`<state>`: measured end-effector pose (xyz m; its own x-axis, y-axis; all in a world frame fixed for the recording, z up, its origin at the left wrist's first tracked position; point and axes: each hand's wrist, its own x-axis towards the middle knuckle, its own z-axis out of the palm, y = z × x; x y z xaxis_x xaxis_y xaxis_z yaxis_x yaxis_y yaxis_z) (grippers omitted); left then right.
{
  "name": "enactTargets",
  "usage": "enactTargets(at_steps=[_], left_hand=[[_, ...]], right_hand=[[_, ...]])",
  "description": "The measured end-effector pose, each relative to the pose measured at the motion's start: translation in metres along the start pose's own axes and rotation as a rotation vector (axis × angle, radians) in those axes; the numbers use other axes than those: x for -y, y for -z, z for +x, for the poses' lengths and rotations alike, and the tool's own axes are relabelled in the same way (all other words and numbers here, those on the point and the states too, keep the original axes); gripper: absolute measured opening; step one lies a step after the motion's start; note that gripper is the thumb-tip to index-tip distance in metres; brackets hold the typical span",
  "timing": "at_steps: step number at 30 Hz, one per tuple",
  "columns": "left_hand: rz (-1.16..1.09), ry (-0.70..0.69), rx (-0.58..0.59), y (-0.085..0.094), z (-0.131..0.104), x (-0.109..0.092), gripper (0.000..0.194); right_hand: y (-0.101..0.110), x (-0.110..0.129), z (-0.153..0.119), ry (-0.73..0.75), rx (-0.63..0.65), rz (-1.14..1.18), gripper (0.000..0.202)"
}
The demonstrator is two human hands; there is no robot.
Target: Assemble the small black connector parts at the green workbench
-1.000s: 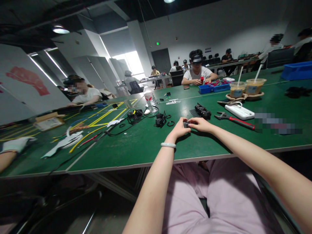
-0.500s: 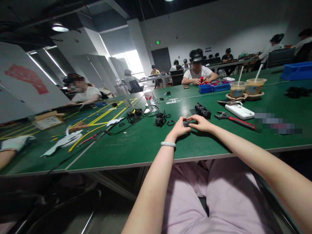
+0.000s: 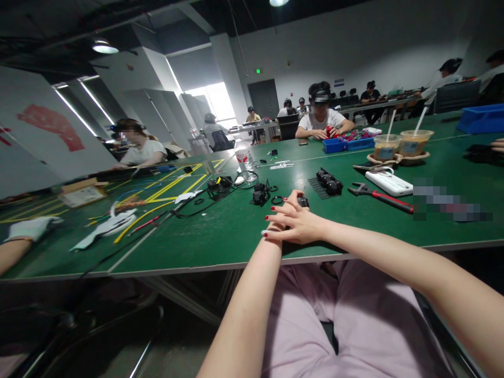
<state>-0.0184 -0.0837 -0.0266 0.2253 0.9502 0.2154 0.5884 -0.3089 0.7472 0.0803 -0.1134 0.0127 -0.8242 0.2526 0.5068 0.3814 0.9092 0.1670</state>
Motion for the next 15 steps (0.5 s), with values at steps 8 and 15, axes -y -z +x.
enactTargets(at_steps=[8,15], left_hand=[[0.073,0.670,-0.508,-0.025,0.005,-0.036,0.061],[-0.050,0.452,-0.579,-0.029,-0.002,-0.037,0.056]], right_hand=[[-0.012,-0.003,0.009,-0.020,-0.025,-0.042,0.040],[-0.009,-0.003,0.009,-0.013,-0.040,-0.057,0.039]])
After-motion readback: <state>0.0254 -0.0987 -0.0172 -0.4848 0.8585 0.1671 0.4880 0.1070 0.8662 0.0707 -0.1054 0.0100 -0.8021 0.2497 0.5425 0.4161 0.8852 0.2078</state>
